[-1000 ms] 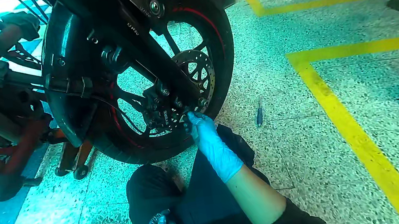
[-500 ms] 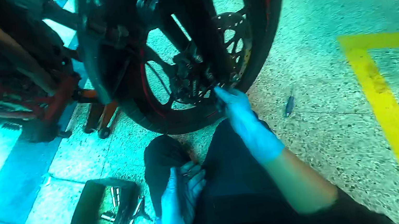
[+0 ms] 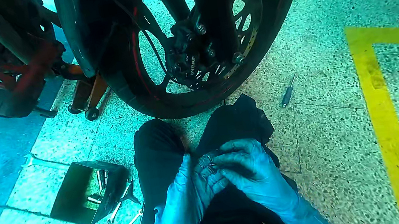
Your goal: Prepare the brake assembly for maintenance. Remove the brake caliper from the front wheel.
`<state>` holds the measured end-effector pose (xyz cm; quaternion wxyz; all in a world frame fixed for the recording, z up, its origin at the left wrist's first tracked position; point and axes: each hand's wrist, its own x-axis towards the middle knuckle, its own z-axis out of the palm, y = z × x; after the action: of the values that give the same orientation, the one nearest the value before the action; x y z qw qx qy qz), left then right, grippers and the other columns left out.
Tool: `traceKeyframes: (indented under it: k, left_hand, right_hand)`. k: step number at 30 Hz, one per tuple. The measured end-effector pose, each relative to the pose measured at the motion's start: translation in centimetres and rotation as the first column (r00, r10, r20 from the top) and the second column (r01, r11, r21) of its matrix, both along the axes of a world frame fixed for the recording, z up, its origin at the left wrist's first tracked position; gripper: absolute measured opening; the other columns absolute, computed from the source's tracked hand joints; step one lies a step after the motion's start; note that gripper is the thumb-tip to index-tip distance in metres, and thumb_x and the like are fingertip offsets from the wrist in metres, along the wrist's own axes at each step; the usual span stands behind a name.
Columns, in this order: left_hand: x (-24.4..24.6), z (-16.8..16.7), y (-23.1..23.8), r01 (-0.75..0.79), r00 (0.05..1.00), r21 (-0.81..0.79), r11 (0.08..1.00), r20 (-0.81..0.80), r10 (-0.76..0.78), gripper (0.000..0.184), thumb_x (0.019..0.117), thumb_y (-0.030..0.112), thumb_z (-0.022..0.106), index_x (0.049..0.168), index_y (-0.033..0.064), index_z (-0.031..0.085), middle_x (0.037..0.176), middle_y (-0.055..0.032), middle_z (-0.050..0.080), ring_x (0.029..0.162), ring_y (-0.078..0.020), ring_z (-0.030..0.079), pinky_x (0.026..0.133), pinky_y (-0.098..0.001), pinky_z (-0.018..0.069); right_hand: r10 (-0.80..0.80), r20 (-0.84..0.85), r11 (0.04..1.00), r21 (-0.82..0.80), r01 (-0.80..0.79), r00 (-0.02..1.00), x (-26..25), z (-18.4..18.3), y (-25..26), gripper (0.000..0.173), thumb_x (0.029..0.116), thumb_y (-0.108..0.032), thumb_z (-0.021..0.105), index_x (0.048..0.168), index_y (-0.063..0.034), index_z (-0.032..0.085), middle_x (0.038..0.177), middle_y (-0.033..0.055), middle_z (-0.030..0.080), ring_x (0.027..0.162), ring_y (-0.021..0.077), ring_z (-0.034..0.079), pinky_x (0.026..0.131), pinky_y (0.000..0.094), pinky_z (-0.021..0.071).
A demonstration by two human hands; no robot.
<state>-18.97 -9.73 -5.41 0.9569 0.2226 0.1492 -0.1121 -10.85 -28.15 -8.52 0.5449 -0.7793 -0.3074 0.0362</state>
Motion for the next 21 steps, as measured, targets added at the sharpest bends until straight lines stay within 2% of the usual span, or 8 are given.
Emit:
traceKeyframes:
  k: [5,10,16,19,21]
  left_hand:
    - [-0.3,0.4,-0.6,0.035,0.999,0.048,0.998,-0.029,-0.033,0.061,0.1096,0.048,0.033,0.133,-0.0011,0.06,0.129,-0.0174,0.067,0.112,-0.0252,0.069,0.1,-0.0406,0.0558]
    - [-0.5,0.2,-0.7,0.048,0.999,-0.012,0.999,-0.024,-0.049,0.051,0.1108,0.028,0.026,0.135,-0.0043,0.057,0.133,-0.0199,0.064,0.116,-0.0269,0.067,0.101,-0.0414,0.0551]
    - [-0.3,0.3,-0.9,0.055,0.998,-0.039,0.998,-0.017,-0.056,0.049,0.1098,0.026,0.028,0.135,-0.0053,0.058,0.133,-0.0203,0.064,0.116,-0.0268,0.067,0.101,-0.0406,0.0552]
    - [0.0,0.2,-1.0,0.069,0.998,-0.047,0.997,-0.01,-0.069,0.049,0.1103,0.027,0.029,0.136,-0.0042,0.057,0.134,-0.0191,0.063,0.117,-0.0256,0.066,0.101,-0.0398,0.0549]
    - [0.0,-0.3,-1.3,0.054,0.999,-0.061,0.997,-0.002,-0.054,0.047,0.1097,0.029,0.035,0.135,-0.0035,0.059,0.133,-0.0186,0.065,0.12,-0.0261,0.066,0.102,-0.0413,0.0547]
  right_hand:
    - [-0.022,-0.075,1.0,0.011,0.023,0.997,-1.0,0.0,-0.3,0.013,0.0889,-0.029,0.078,0.102,-0.0268,0.077,0.12,-0.0047,0.064,0.118,0.0084,0.058,0.102,0.0313,0.0511]
    - [-0.022,-0.043,0.999,-0.032,0.021,0.999,-1.2,0.0,-0.8,0.015,0.0884,-0.038,0.078,0.099,-0.0279,0.077,0.117,-0.0068,0.066,0.119,0.008,0.057,0.105,0.0322,0.0462]
    - [-0.044,0.026,0.996,-0.072,0.046,0.999,-1.2,0.1,-1.2,0.015,0.0893,-0.043,0.077,0.098,-0.0302,0.076,0.117,-0.0087,0.066,0.118,0.0073,0.057,0.105,0.0333,0.0442]
    - [-0.076,0.056,0.993,-0.088,0.081,0.996,-1.2,0.3,-1.2,0.017,0.0872,-0.044,0.078,0.098,-0.0302,0.077,0.116,-0.0087,0.067,0.117,0.0068,0.058,0.105,0.0325,0.0443]
    - [-0.092,0.12,0.986,-0.13,0.108,0.988,-1.3,0.2,-1.3,0.029,0.0855,-0.051,0.078,0.106,-0.0313,0.074,0.119,-0.0072,0.065,0.118,0.0082,0.058,0.105,0.0341,0.0458]
